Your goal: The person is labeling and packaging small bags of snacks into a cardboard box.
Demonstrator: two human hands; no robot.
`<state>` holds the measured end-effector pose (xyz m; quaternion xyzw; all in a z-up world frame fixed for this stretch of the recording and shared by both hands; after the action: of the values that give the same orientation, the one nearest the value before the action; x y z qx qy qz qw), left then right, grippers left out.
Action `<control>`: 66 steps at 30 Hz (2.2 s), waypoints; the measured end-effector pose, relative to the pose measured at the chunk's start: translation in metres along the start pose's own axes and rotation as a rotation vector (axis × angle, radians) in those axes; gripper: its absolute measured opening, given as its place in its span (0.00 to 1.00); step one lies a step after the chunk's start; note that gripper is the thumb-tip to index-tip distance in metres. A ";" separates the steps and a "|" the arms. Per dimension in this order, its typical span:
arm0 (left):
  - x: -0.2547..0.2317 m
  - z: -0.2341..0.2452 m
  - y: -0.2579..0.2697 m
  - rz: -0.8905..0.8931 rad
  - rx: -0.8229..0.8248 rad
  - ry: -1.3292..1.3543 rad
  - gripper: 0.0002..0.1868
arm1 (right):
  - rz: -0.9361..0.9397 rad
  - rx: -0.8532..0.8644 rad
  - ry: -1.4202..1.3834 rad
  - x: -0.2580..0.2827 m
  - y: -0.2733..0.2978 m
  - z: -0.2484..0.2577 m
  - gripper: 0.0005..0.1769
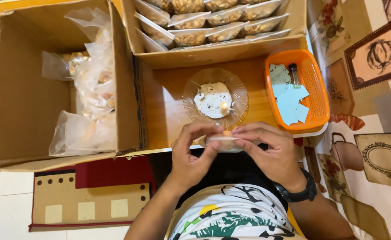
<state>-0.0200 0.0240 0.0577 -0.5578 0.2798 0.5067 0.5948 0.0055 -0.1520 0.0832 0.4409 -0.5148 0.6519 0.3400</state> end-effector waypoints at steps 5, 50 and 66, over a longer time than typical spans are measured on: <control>-0.018 0.007 -0.009 -0.142 0.134 -0.246 0.28 | 0.134 0.114 0.112 0.019 -0.004 -0.015 0.03; -0.021 0.033 -0.009 -0.207 0.074 -0.302 0.04 | -0.003 0.142 0.018 0.007 -0.003 0.000 0.03; -0.003 -0.010 0.003 0.032 0.327 -0.132 0.09 | -0.124 0.122 0.027 -0.020 -0.009 0.022 0.03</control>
<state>-0.0218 0.0135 0.0571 -0.4149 0.3277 0.4992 0.6865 0.0257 -0.1710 0.0699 0.4828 -0.4413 0.6657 0.3593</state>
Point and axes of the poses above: each hand's wrist, its own y-axis away from the middle knuckle, its own z-axis out of the back of the hand, x = y × z, the point moved 6 cm from there along -y, towards the middle knuckle, and after that the axes turned 15 degrees about -y, right-handed, at the moved point
